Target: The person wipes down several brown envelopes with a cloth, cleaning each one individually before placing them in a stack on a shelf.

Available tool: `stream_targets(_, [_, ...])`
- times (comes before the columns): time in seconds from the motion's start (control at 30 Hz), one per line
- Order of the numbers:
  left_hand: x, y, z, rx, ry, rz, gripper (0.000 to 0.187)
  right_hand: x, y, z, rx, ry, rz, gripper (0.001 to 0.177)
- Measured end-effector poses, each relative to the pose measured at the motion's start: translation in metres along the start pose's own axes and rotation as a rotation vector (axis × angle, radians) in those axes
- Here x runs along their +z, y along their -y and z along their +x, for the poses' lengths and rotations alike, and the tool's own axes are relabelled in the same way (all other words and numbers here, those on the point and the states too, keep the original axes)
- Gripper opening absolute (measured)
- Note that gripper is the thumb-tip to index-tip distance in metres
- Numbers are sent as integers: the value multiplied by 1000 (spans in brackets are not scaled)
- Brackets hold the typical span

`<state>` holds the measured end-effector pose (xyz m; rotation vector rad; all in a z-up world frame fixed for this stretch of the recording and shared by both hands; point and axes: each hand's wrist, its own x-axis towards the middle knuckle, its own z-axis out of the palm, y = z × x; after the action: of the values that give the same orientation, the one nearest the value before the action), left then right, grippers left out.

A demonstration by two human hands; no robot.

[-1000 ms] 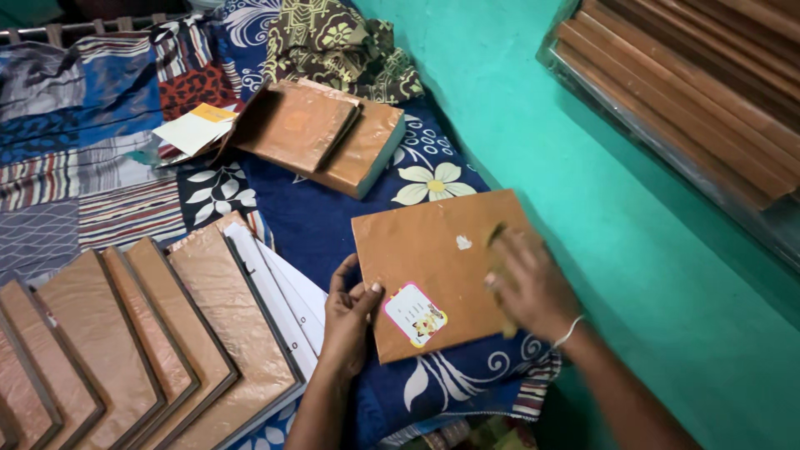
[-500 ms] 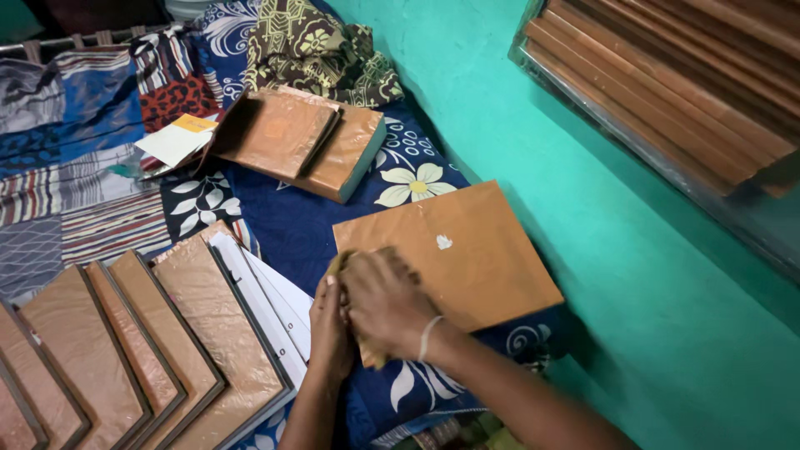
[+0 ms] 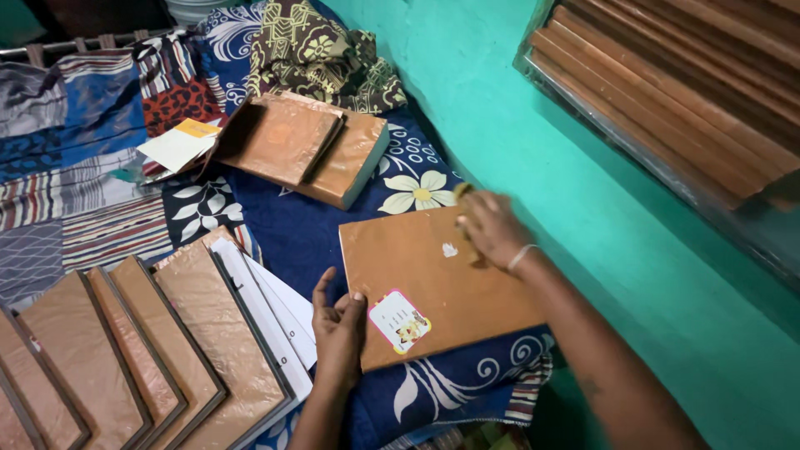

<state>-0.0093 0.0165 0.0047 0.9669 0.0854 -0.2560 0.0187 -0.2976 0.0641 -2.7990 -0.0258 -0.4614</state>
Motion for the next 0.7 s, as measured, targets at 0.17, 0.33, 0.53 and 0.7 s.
stream_targets(0.17, [-1,3,1,50,-26,64,65,-6,-32,-60,0,-72,16,57])
stream_targets(0.33, [-8,13,5,72,-29,71,63,-32,12,-120,-148,-107,-108,57])
stream_targets(0.53, [-4,10,1,79,-35,50,62,-34,119,-127,-177,-58,-206,59])
stream_targets(0.7, [-11,16,-1,101,-58,91,60,-7,205,-125,-369,-38,-54,59])
